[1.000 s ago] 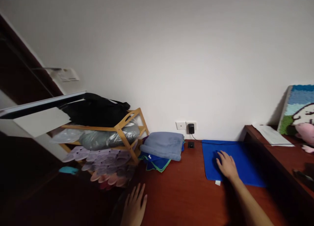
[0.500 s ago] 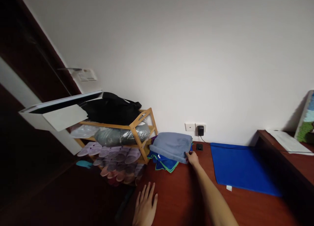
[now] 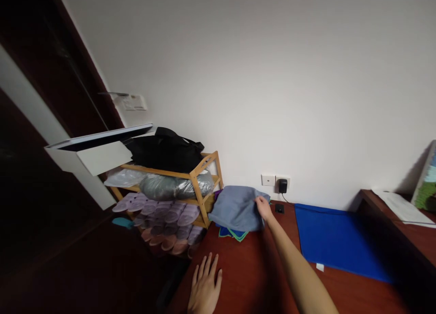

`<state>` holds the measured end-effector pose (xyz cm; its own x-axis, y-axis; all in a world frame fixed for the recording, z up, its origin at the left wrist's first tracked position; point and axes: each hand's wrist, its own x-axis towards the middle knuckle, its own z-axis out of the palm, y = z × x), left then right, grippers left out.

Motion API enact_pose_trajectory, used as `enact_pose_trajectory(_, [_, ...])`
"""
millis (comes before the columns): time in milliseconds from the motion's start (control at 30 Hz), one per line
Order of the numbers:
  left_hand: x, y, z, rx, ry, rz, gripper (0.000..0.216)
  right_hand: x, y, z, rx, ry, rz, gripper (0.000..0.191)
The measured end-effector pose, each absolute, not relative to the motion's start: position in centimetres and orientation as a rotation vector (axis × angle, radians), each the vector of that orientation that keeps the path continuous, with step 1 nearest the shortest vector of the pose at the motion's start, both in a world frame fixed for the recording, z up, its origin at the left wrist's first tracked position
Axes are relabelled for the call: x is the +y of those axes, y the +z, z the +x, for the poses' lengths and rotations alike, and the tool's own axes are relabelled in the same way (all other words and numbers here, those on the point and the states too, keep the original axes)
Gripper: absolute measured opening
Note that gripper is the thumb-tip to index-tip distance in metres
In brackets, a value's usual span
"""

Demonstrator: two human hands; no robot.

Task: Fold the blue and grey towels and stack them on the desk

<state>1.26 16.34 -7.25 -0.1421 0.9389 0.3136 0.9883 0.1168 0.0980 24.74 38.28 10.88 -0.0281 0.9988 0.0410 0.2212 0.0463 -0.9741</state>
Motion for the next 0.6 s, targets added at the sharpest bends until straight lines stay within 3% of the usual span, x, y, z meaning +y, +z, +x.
enact_pose_trajectory(200, [16.4,-6.9,1.4,-2.249,-0.402,-1.921,0.056,30.2,27.2,25.9,-1.522,1.064,-0.796,0.032])
enact_pose_trajectory(333, [16.5,-6.1,1.7,-2.283,-0.414,-1.92,0.057,21.6,32.3,29.1,-1.739,0.906,-0.533,0.026])
enact_pose_trajectory(433, [16.4,-5.0,1.5,-2.313,-0.572,-1.955,0.055,16.4,29.2,31.2,-1.9,0.992,-0.551,0.022])
enact_pose_trajectory(600, [15.3,-3.6,1.1,-2.46,-1.424,-1.932,0.046,9.5,15.3,34.4,-2.016,1.344,-0.853,0.023])
